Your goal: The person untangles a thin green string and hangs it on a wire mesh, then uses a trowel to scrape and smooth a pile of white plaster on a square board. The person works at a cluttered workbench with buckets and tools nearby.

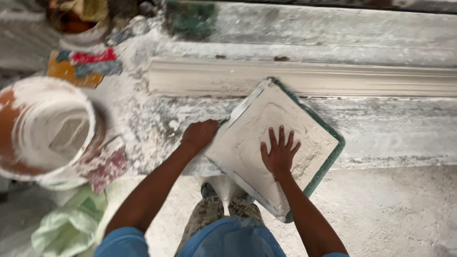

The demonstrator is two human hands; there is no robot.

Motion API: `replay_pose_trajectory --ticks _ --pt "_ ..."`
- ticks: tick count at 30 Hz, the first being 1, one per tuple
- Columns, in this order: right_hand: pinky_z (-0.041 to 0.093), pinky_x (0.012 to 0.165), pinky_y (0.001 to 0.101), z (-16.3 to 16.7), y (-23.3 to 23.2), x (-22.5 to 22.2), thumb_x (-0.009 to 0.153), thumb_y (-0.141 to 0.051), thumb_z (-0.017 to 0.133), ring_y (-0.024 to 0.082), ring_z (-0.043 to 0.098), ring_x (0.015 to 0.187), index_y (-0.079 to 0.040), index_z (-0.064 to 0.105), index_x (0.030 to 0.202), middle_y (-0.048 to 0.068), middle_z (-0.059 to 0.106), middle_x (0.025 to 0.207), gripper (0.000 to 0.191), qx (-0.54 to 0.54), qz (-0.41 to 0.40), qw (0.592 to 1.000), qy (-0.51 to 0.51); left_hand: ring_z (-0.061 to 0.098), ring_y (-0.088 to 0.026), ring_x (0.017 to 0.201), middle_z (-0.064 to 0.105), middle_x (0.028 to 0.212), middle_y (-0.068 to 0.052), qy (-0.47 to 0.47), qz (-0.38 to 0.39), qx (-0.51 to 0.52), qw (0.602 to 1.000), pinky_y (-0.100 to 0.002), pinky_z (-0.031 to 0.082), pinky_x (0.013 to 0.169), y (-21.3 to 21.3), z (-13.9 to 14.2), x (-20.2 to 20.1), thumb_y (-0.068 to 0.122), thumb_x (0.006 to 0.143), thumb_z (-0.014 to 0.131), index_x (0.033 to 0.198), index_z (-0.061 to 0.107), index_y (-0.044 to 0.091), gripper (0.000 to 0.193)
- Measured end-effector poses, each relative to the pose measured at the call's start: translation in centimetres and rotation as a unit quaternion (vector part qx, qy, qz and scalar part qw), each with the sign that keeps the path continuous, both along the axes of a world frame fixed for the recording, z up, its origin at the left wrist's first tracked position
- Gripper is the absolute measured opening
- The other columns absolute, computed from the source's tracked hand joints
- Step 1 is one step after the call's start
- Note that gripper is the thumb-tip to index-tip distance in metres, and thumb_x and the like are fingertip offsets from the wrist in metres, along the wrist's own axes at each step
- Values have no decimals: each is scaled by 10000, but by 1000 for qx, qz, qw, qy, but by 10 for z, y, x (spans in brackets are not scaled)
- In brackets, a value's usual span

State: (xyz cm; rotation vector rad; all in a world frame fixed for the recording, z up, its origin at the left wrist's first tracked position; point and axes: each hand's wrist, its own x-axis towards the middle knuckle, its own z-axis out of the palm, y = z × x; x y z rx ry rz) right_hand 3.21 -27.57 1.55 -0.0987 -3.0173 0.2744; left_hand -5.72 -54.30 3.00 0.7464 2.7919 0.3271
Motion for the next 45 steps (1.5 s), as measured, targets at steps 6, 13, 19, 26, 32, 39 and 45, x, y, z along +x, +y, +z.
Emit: replay_pose_trajectory --ticks 6,13,19,26,32,39,45 --pt "68 1137 774 7 6 -3 995 -539 478 497 131 1534 -259 444 1553 135 279 1674 625 8 -14 1000 -2 744 -332 870 715 1077 -134 -38 -41 -80 995 -476 607 694 48 18 -50 119 973 489 1096 633 54 201" --pt "88 1136 779 6 10 -1 978 -529 524 483 163 1529 -269 444 1553 120 301 1660 637 7 -22 1000 0 738 -334 941 738 1076 -149 -16 -6 -30 999 -483 596 789 112 29 -93 141 1009 486 1124 667 74 225" --pt "74 1136 790 -9 13 1 992 -522 514 488 140 1545 -258 430 1570 132 286 1678 641 2 -9 1000 8 671 -393 1018 522 1411 -174 -146 118 40 981 -523 561 774 52 20 -8 89 993 474 1557 333 172 588" --pt "60 1142 792 -23 12 5 1002 -515 504 498 126 1549 -253 432 1580 138 282 1684 639 -8 -8 1000 18 701 -344 882 238 1665 -136 -78 67 -111 989 -401 608 536 -18 4 124 -57 797 649 1560 353 223 865" --pt "57 1138 801 -23 10 6 1006 -511 505 509 123 1550 -247 440 1581 146 284 1684 636 -11 -6 1000 21 733 -335 742 238 1662 -147 -109 69 -117 985 -424 607 541 -26 -5 141 -27 795 662 1539 362 142 819" --pt "49 1119 808 -19 10 5 982 -533 521 517 108 1537 -256 433 1576 144 279 1679 661 -15 7 1000 20 761 -310 769 312 1648 -131 -121 79 -113 983 -418 614 585 -25 7 131 0 849 617 1469 441 132 658" --pt "21 1102 826 -18 10 6 987 -524 518 540 82 1538 -233 409 1592 181 252 1688 680 -17 23 999 24 750 -315 728 367 1599 -156 -42 104 -85 990 -408 611 566 -21 -5 140 8 820 628 1457 477 121 665"
